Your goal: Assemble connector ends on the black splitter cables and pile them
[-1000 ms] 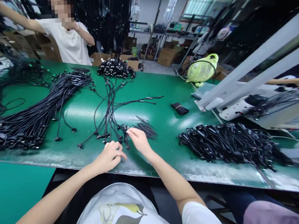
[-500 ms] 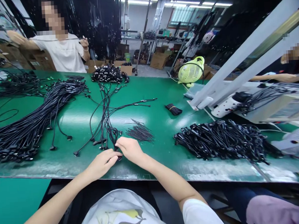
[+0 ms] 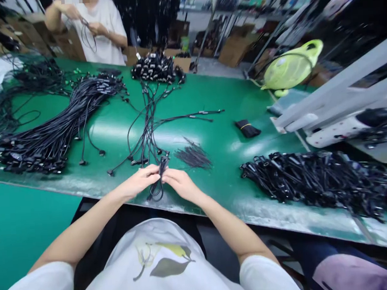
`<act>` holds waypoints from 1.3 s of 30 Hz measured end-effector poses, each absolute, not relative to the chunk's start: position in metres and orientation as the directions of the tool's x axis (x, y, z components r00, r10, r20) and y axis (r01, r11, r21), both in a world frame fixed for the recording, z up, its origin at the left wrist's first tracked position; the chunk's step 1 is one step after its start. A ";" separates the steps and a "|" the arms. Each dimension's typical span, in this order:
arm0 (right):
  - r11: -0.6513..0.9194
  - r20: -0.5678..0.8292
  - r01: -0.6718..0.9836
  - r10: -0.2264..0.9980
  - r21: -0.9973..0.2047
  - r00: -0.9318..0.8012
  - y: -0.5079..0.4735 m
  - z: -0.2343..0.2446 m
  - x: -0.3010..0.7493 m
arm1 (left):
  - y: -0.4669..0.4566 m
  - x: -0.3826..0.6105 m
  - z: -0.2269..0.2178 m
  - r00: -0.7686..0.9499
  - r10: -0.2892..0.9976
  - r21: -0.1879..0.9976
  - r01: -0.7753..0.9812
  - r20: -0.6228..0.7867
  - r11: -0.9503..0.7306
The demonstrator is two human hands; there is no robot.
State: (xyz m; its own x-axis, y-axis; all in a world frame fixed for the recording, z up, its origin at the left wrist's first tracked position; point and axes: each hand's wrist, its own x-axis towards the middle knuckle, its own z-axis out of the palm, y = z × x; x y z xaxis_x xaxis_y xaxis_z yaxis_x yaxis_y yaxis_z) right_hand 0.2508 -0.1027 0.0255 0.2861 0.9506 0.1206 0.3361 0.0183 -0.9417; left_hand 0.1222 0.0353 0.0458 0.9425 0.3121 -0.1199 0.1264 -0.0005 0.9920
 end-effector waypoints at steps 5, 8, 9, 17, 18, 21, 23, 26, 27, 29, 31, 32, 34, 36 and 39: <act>-0.234 -0.297 -0.448 0.952 -0.863 0.076 -0.101 0.006 0.249 | 0.017 0.118 0.045 0.956 0.279 0.911 0.038 0.087 -0.411; -0.232 -0.302 -0.495 0.951 -0.837 0.064 -0.103 0.003 0.246 | 0.010 0.115 0.041 0.943 0.333 0.939 0.094 0.022 -0.329; -0.225 -0.294 -0.462 0.952 -0.858 0.084 -0.105 0.005 0.246 | 0.011 0.115 0.039 0.931 0.365 0.952 0.127 -0.017 -0.279; -0.173 0.018 0.330 0.864 -0.928 0.504 -0.130 0.011 0.237 | 0.013 0.143 0.022 0.812 0.548 0.970 0.084 -0.200 0.229; -0.171 0.073 0.403 0.849 -0.899 0.524 -0.129 0.007 0.231 | 0.009 0.149 0.020 0.790 0.574 0.962 0.068 -0.213 0.263; -0.240 0.202 0.591 0.787 -0.770 0.583 -0.121 -0.008 0.217 | -0.006 0.165 0.017 0.767 0.591 0.937 0.037 -0.250 0.348; -0.323 0.238 0.659 0.752 -0.679 0.614 -0.119 -0.014 0.217 | -0.016 0.172 0.018 0.788 0.551 0.922 0.055 -0.275 0.382; -0.436 0.193 0.720 0.769 -0.540 0.610 -0.130 -0.015 0.229 | -0.022 0.174 0.018 0.831 0.473 0.917 0.106 -0.294 0.384; -0.467 0.160 0.742 0.785 -0.481 0.598 -0.136 -0.014 0.234 | -0.021 0.174 0.017 0.838 0.456 0.914 0.115 -0.299 0.389; -0.496 0.087 0.789 0.825 -0.363 0.559 -0.151 -0.011 0.242 | -0.019 0.177 0.013 0.836 0.428 0.881 0.128 -0.343 0.456; -0.474 0.029 0.834 0.865 -0.282 0.501 -0.162 -0.010 0.247 | -0.018 0.181 0.008 0.817 0.387 0.804 0.148 -0.428 0.576; -0.460 0.011 0.849 0.878 -0.259 0.479 -0.167 -0.011 0.248 | -0.018 0.184 0.006 0.802 0.356 0.754 0.170 -0.480 0.635; -0.442 -0.002 0.866 0.891 -0.235 0.454 -0.173 -0.012 0.250 | -0.019 0.188 0.002 0.758 0.311 0.667 0.210 -0.573 0.715; -0.429 0.008 0.873 0.896 -0.231 0.443 -0.176 -0.014 0.248 | -0.020 0.190 0.001 0.710 0.326 0.626 0.204 -0.624 0.752; -0.403 0.007 0.882 0.909 -0.243 0.417 -0.177 -0.013 0.240 | -0.021 0.186 0.000 0.703 0.473 0.719 0.077 -0.530 0.691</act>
